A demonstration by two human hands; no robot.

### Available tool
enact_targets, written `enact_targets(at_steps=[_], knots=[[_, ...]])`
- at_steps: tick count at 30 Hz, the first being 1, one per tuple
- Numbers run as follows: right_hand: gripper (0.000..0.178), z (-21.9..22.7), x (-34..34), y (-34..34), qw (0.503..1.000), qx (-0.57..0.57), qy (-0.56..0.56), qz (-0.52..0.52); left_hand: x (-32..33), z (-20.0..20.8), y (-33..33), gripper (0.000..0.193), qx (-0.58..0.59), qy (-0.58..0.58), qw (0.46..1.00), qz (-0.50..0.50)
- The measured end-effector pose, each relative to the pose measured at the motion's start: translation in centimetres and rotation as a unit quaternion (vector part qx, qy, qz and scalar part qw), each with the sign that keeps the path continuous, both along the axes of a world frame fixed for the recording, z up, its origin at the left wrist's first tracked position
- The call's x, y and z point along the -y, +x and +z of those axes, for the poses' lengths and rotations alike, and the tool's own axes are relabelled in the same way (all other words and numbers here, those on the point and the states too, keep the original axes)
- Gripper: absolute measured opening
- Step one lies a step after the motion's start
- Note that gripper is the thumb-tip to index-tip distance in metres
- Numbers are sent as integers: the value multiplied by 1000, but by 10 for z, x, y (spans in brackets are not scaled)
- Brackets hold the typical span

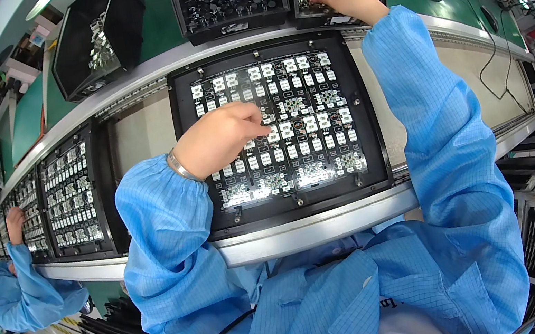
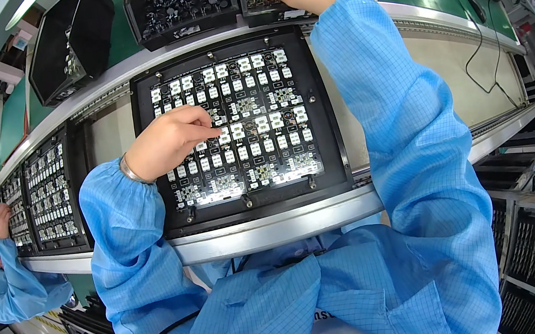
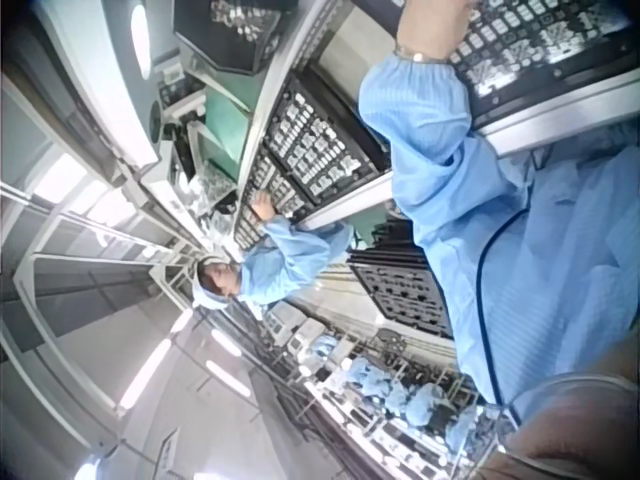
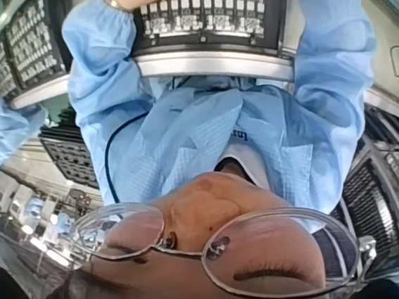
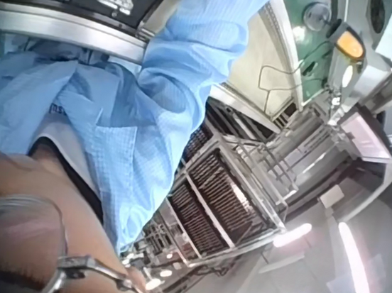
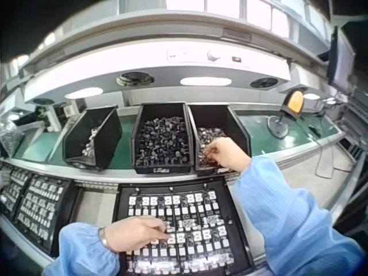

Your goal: Assembling small electronic components onto printed circuit boards at a manual assembly station.

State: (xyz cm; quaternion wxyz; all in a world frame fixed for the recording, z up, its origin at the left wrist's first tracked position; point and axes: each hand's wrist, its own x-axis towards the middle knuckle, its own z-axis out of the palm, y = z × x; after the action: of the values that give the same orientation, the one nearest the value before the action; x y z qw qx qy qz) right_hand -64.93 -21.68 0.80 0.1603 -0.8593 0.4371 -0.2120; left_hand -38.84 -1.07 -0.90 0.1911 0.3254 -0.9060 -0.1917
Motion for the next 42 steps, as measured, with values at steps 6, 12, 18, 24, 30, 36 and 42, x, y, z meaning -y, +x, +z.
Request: enact_targets(at_steps=[6, 12, 18, 24, 30, 36, 42], knots=[[17, -5, 7, -4, 1000, 18, 16, 2, 3, -3, 4, 24, 5, -10, 1000, -11], [18, -6, 15, -7, 1000, 19, -1, -6, 2, 2, 5, 23, 18, -20, 999, -19], [18, 3, 14, -9, 1000, 12, -14, -9, -2, 4, 5, 24, 66, -29, 997, -15], [17, 10, 8, -11, 1000, 1, -26, -15, -14, 19, 1, 24, 96, -31, 994, 30], [15, 8, 8, -27, 999, 25, -33, -32, 35, 65, 5, 14, 111, -154, 977, 101], [11, 30, -32, 1, 971, 167, -163, -60, 130, 60, 16, 9, 236, -350, 891, 167], [13, 15, -84, 27, 963, 241, -97, 74, 156, 51, -2, 8, 404, -242, 858, 206]])
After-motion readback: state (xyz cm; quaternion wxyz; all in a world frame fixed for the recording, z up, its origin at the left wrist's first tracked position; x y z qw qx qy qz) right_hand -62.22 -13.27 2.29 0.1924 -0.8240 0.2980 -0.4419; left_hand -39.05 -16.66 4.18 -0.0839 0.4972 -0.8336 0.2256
